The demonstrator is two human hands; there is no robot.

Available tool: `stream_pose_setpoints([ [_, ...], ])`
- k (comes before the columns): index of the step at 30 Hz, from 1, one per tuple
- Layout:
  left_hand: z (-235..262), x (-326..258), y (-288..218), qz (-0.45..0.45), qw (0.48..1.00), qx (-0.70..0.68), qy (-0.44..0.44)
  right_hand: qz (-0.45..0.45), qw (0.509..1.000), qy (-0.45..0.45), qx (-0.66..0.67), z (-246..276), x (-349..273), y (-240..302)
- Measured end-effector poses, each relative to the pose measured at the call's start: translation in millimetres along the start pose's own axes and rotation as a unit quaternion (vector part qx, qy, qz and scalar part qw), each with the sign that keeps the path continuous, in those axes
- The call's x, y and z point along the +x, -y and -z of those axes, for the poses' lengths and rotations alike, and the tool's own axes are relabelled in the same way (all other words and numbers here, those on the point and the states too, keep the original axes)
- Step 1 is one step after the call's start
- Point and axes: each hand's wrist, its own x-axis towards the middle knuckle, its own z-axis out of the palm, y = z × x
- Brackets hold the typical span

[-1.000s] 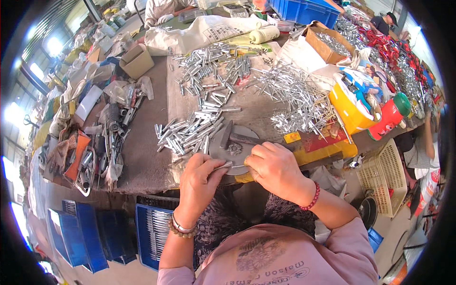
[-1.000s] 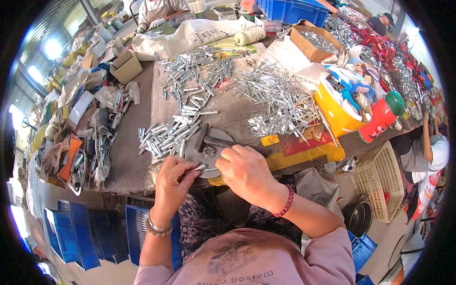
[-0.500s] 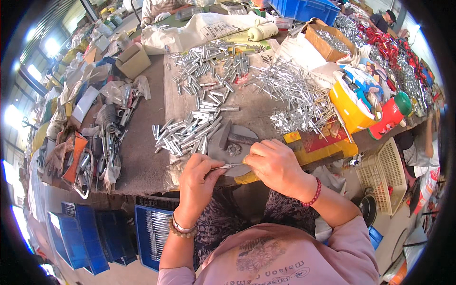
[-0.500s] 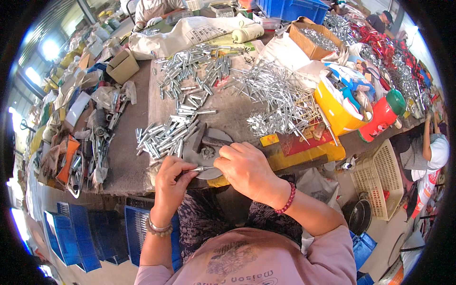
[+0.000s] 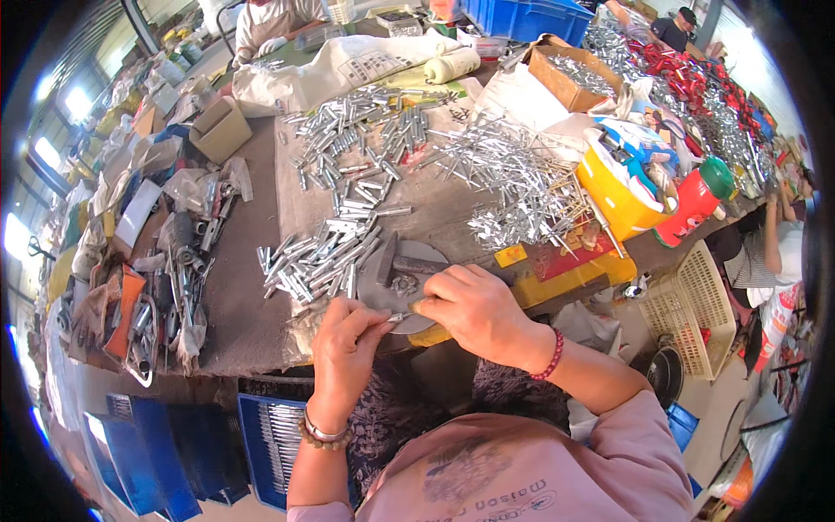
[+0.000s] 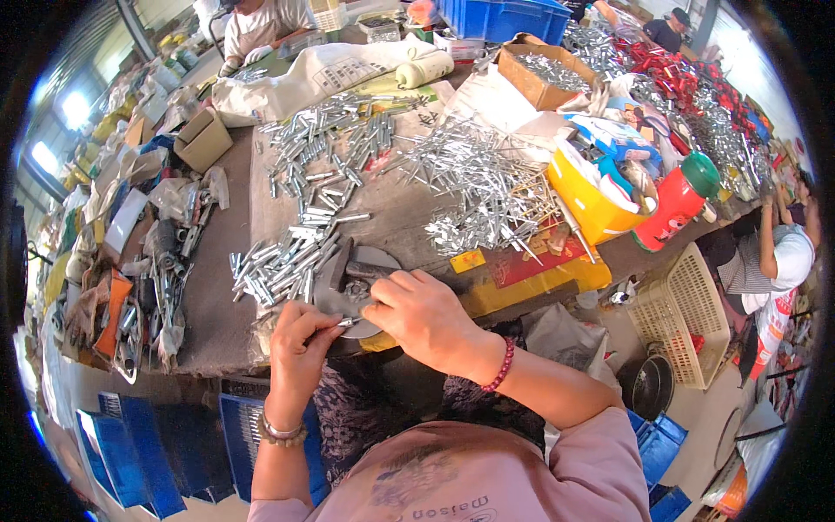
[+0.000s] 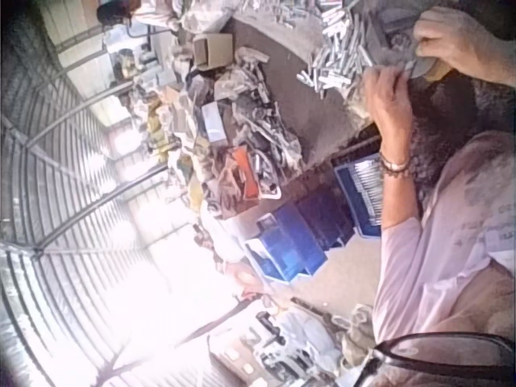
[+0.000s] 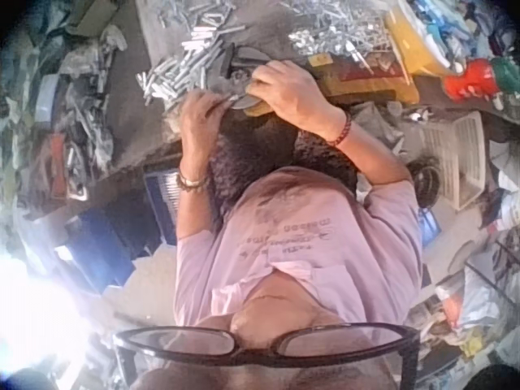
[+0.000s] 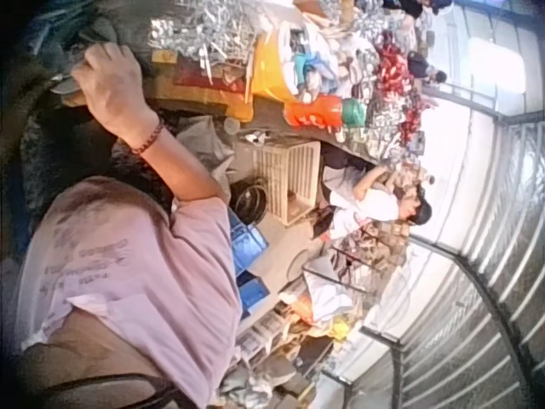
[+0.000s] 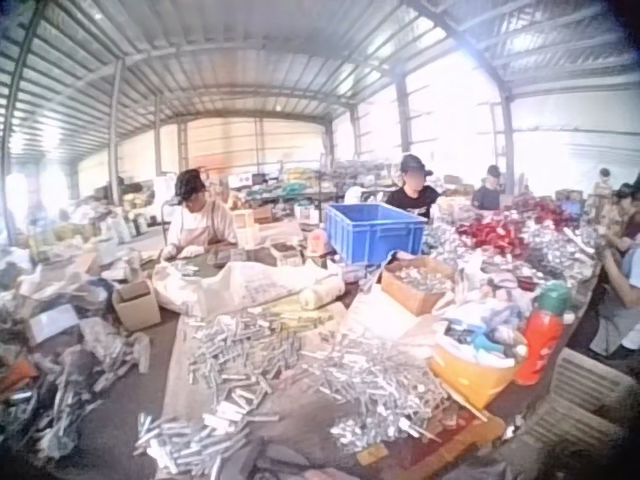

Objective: Processing small metal components using a manual press tool and sorting them into a bin.

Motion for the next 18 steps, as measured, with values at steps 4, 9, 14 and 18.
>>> stream_pose_setpoints([
  [4, -1, 0, 2, -0.02, 1.0, 0.018, -0.013, -0.109, 0.99, -0.076, -0.049, 28, -2, -35],
  [9, -2, 0, 2, -0.019, 1.0, 0.008, -0.009, -0.182, 0.979, -0.031, -0.088, 50, -19, -74],
  [14, -1, 0, -2, -0.015, 1.0, 0.004, -0.01, -0.132, 0.987, 0.021, -0.092, 47, -19, -75],
  [18, -1, -1, 1, -0.03, 0.999, 0.022, -0.023, -0.101, 0.989, 0.065, -0.083, 47, -11, -81],
])
